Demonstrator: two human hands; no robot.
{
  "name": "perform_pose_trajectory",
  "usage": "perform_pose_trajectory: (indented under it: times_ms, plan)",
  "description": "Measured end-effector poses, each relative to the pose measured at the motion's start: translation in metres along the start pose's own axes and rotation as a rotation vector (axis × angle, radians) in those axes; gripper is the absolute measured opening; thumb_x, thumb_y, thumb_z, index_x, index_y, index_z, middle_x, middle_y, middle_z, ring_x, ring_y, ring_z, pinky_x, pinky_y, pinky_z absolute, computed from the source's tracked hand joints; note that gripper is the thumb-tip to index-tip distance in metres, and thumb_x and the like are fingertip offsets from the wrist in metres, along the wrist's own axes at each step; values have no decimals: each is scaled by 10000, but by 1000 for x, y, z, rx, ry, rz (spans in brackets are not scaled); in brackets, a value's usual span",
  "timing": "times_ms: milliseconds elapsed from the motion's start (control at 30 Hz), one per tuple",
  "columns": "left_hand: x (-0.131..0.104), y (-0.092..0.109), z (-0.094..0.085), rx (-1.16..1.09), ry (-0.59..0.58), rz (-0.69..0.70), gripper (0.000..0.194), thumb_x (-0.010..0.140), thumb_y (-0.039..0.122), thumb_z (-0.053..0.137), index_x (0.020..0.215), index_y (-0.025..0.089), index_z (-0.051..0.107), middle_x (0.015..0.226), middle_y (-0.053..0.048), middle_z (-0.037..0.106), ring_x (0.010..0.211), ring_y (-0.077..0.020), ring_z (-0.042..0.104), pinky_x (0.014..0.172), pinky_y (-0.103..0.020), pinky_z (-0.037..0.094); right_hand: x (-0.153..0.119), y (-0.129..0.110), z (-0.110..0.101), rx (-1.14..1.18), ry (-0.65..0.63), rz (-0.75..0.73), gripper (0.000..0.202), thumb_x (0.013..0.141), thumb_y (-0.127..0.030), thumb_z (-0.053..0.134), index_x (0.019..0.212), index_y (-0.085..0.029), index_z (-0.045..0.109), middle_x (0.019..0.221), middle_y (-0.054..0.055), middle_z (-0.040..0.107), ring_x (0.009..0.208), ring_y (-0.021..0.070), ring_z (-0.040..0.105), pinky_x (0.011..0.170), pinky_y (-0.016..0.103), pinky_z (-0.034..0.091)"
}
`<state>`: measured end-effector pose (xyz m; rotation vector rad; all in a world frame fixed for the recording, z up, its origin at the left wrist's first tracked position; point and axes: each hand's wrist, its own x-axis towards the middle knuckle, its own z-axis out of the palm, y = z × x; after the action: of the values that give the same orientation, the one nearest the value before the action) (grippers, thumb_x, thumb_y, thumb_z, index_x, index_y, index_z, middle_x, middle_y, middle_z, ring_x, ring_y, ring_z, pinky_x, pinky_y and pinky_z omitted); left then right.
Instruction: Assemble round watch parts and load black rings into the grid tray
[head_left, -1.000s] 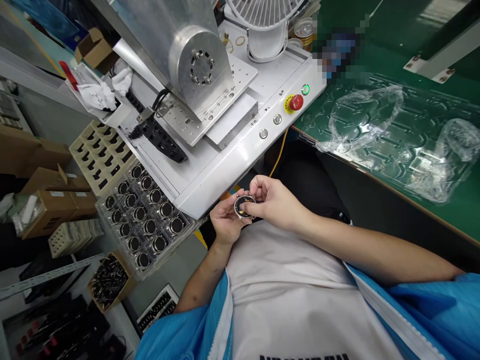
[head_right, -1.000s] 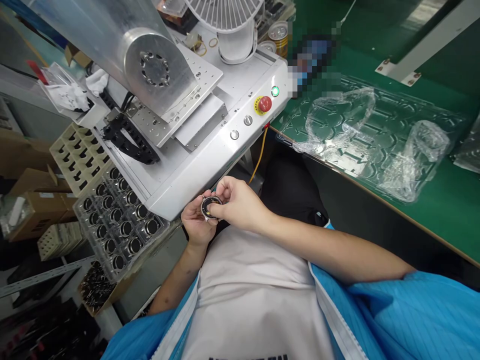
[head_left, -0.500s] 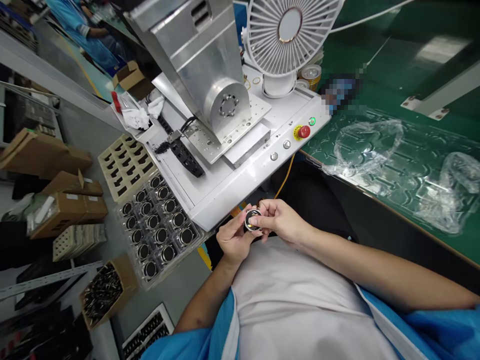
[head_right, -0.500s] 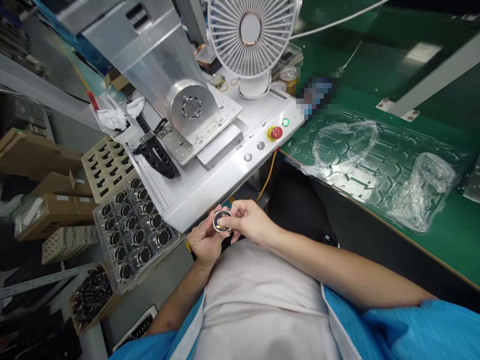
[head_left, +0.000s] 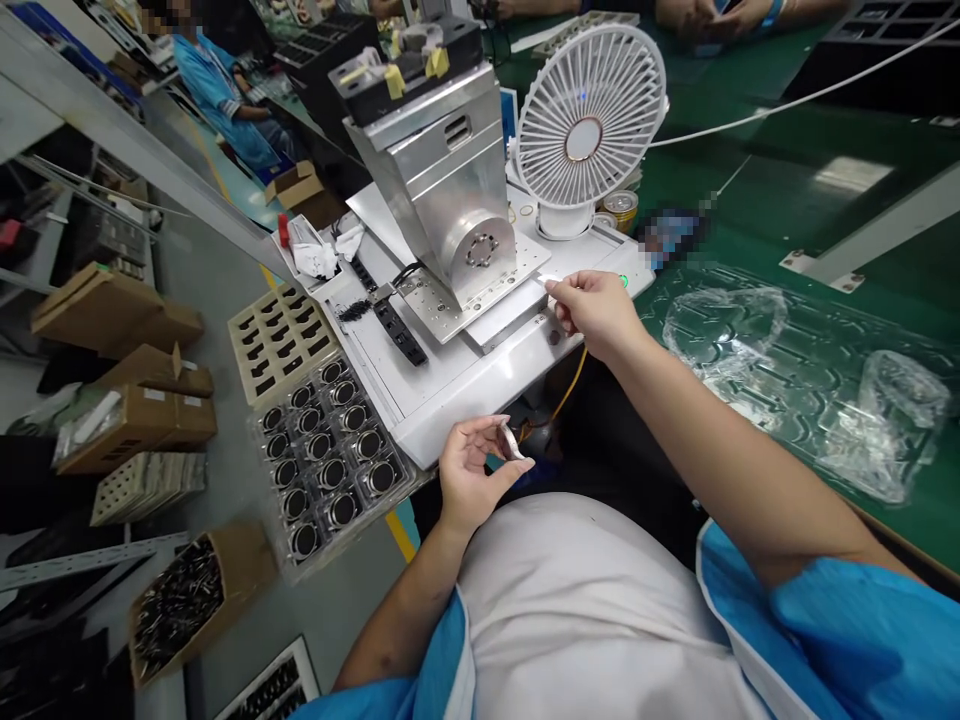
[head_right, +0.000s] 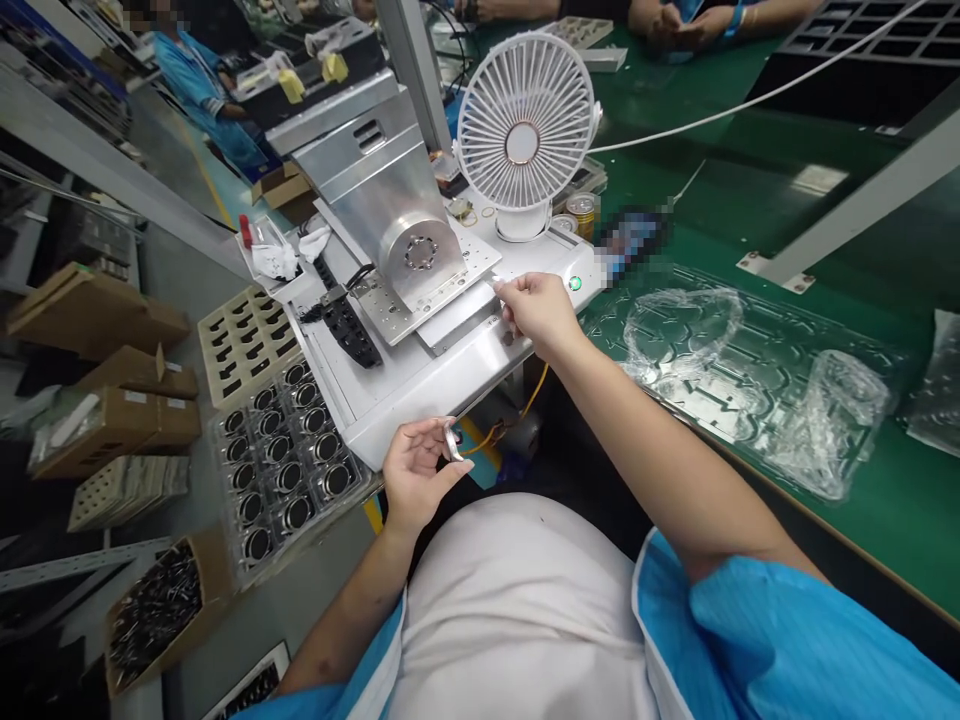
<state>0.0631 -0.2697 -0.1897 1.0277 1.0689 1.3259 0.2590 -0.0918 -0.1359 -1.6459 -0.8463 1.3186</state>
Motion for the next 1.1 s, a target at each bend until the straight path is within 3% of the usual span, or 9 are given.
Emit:
perform_pose_trajectory:
  times_ms: [67, 133, 233, 300, 433, 733, 1000, 1100]
  plan:
    - [-1, 1, 2, 68, 23, 60, 524, 695, 184, 959, 1094, 192, 619, 1180, -130, 790, 862, -141, 772, 681, -204, 613, -19, 4, 0, -3, -54, -53, 439, 832, -408, 849, 653, -206, 503, 458, -52, 506, 348, 62, 389, 342, 185, 314]
    - [-2, 2, 3, 141, 45, 101, 517, 707, 191, 951, 1083, 188, 597, 1203, -148, 787, 953, -178, 788, 734, -234, 635, -49, 13, -1, -29, -194, -35, 463, 764, -480, 886, 665, -202, 530, 469, -43, 535, 357, 69, 415, 351, 189, 323]
    - [-3, 5, 4, 259, 52, 101, 522, 742, 243, 935, 1138, 175, 601, 1224, -177, 777, 1063, -242, 786, 838, -321, 668, -94, 29, -2, -99, -442, 95, 489, 670, -538, 923, 697, -188, 582, 485, -23, 584, 367, 89, 470, 354, 193, 350]
    - [-3, 6, 5, 297, 48, 102, 537, 767, 249, 919, 1198, 175, 607, 1242, -181, 772, 1103, -255, 778, 885, -348, 671, -115, 39, -1, -128, -522, 168, 492, 660, -553, 917, 706, -182, 596, 503, -11, 613, 380, 99, 502, 362, 193, 376]
    - [-2, 7, 6, 293, 34, 145, 527, 796, 209, 893, 1242, 184, 614, 1256, -170, 771, 1133, -252, 770, 924, -348, 668, -128, 47, 2, -167, -496, 198, 477, 675, -558, 887, 696, -184, 593, 502, -14, 617, 380, 95, 506, 367, 185, 380]
    - [-5, 4, 6, 331, 42, 145, 432, 818, 181, 861, 1167, 185, 607, 1254, -158, 773, 1090, -226, 782, 857, -317, 671, -125, 48, 5, -216, -481, 203, 395, 696, -489, 841, 684, -190, 584, 513, -10, 627, 375, 95, 514, 362, 180, 350]
    - [-6, 1, 5, 319, 41, 126, 393, 814, 206, 870, 1096, 185, 596, 1243, -189, 769, 1131, -263, 770, 852, -344, 673, -125, 56, 5, -186, -480, 186, 375, 735, -458, 823, 687, -207, 548, 503, -30, 601, 368, 93, 494, 366, 190, 334]
    - [-6, -2, 6, 312, 50, 142, 382, 817, 215, 870, 1076, 187, 590, 1234, -186, 773, 1127, -264, 771, 848, -343, 677, -124, 62, 5, -164, -413, 149, 370, 713, -426, 849, 749, -208, 552, 549, -47, 602, 408, 79, 483, 382, 184, 338]
